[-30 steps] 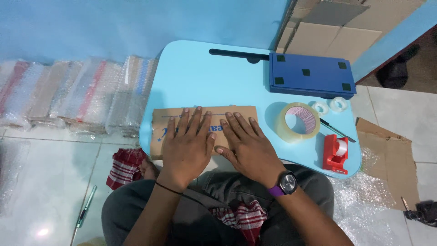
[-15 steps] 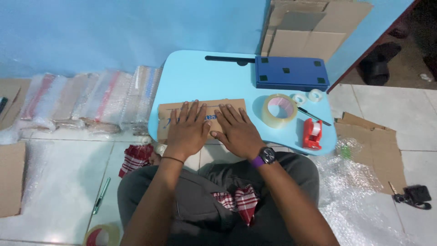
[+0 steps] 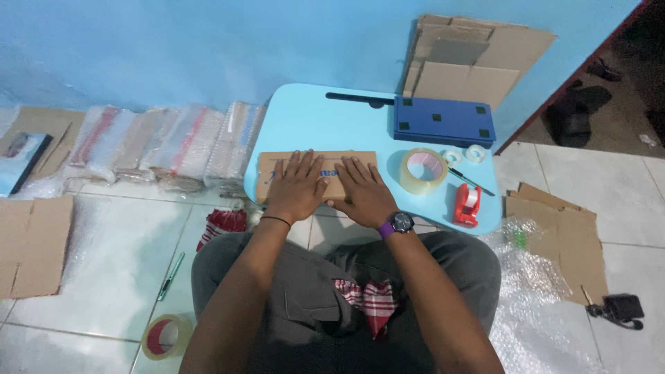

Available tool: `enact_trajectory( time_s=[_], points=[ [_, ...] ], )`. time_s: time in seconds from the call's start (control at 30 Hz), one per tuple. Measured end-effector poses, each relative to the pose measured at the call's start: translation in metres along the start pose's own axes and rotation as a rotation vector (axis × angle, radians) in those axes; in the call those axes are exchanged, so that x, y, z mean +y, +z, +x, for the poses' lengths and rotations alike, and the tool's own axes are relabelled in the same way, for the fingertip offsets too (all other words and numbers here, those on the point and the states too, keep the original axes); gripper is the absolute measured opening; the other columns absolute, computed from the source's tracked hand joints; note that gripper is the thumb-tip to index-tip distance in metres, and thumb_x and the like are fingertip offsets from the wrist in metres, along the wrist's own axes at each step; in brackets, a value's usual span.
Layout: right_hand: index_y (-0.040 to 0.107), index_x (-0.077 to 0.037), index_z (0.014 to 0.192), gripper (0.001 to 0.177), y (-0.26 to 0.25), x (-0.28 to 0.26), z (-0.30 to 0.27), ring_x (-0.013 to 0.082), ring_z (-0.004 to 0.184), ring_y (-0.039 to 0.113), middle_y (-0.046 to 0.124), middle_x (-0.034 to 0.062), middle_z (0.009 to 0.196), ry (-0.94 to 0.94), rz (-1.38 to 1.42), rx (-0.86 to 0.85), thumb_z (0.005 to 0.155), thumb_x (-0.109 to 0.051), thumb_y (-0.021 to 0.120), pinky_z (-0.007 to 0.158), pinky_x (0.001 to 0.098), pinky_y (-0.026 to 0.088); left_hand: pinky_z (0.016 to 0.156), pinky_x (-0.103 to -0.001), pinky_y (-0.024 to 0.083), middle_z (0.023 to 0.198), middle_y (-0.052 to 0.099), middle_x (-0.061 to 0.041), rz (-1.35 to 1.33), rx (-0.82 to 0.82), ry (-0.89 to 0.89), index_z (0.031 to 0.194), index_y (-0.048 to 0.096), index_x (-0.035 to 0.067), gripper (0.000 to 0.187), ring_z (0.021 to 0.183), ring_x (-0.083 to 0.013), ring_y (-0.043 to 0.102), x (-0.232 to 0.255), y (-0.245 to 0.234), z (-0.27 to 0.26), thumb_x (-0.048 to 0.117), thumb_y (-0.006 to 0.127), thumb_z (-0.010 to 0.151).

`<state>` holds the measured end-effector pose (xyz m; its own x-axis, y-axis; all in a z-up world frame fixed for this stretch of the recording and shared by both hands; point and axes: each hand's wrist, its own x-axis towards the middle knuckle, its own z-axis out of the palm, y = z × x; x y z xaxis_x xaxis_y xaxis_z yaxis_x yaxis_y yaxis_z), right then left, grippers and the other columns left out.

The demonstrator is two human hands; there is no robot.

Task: Assembling a small cardboard box, placing a bubble-wrapped item inside, and sealing it with tape.

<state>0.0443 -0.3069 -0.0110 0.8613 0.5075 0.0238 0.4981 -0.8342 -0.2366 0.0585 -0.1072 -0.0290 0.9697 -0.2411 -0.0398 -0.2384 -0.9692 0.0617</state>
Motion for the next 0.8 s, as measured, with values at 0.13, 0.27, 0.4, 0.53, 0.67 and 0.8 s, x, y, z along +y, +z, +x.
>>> enact_trajectory(
  time_s=[0.13, 0.27, 0.4, 0.53, 0.67, 0.8],
  points=[
    [0.024, -0.014, 0.165, 0.083, 0.006, 0.006, 0.003, 0.0319, 0.159, 0.014, 0.020, 0.0128, 0.172, 0.005, 0.010, -0.040, 0.102, -0.065, 0.043, 0.129, 0.0551, 0.006, 0.127, -0.060, 0.007, 0.174, 0.018, -0.006, -0.044, -0.015, 0.005, 0.166, 0.023, 0.026, 0.065, 0.159, -0.0331, 0.015, 0.000, -0.001, -0.003, 0.057, 0.016, 0.109],
    [0.024, -0.015, 0.165, 0.084, 0.005, 0.008, 0.007, 0.0329, 0.158, 0.015, 0.020, 0.0121, 0.172, -0.009, 0.002, -0.031, 0.101, -0.066, 0.044, 0.128, 0.0552, 0.008, 0.127, -0.060, 0.006, 0.173, 0.019, -0.008, -0.058, 0.017, 0.020, 0.166, 0.024, 0.024, 0.065, 0.159, -0.0339, 0.016, -0.003, -0.002, -0.002, 0.055, 0.016, 0.110],
    [0.024, -0.013, 0.165, 0.084, 0.003, 0.010, 0.008, 0.0352, 0.158, 0.015, 0.021, 0.0146, 0.171, -0.021, 0.041, -0.025, 0.100, -0.059, 0.053, 0.128, 0.0560, 0.008, 0.125, -0.061, 0.009, 0.170, 0.028, -0.009, -0.035, 0.082, 0.035, 0.164, 0.031, 0.021, 0.063, 0.156, -0.0339, 0.023, 0.001, -0.009, -0.008, 0.053, 0.018, 0.111],
    [0.025, -0.014, 0.165, 0.091, 0.006, 0.010, 0.008, 0.0347, 0.157, 0.018, 0.024, 0.0141, 0.170, -0.010, 0.013, -0.009, 0.095, -0.064, 0.055, 0.128, 0.0566, 0.010, 0.123, -0.063, 0.013, 0.168, 0.032, -0.013, -0.027, 0.156, 0.088, 0.163, 0.035, 0.017, 0.063, 0.154, -0.0369, 0.027, -0.002, -0.002, -0.009, 0.052, 0.025, 0.112],
    [0.031, -0.014, 0.163, 0.086, 0.001, 0.003, 0.006, 0.0314, 0.156, 0.022, 0.029, 0.0113, 0.169, 0.009, -0.030, 0.066, 0.093, -0.054, 0.063, 0.127, 0.0531, 0.013, 0.123, -0.065, 0.012, 0.167, 0.032, -0.014, -0.035, 0.160, 0.100, 0.163, 0.033, 0.019, 0.064, 0.152, -0.0402, 0.030, 0.000, -0.017, -0.010, 0.055, 0.022, 0.111],
    [0.034, -0.012, 0.160, 0.083, -0.010, -0.003, 0.004, 0.0328, 0.154, 0.026, 0.032, 0.0144, 0.167, 0.009, -0.045, 0.074, 0.095, -0.057, 0.061, 0.125, 0.0536, 0.017, 0.124, -0.062, 0.013, 0.163, 0.037, -0.016, -0.046, 0.235, 0.123, 0.161, 0.037, 0.018, 0.058, 0.150, -0.0404, 0.032, 0.002, -0.021, -0.012, 0.050, 0.028, 0.113]
  ],
)
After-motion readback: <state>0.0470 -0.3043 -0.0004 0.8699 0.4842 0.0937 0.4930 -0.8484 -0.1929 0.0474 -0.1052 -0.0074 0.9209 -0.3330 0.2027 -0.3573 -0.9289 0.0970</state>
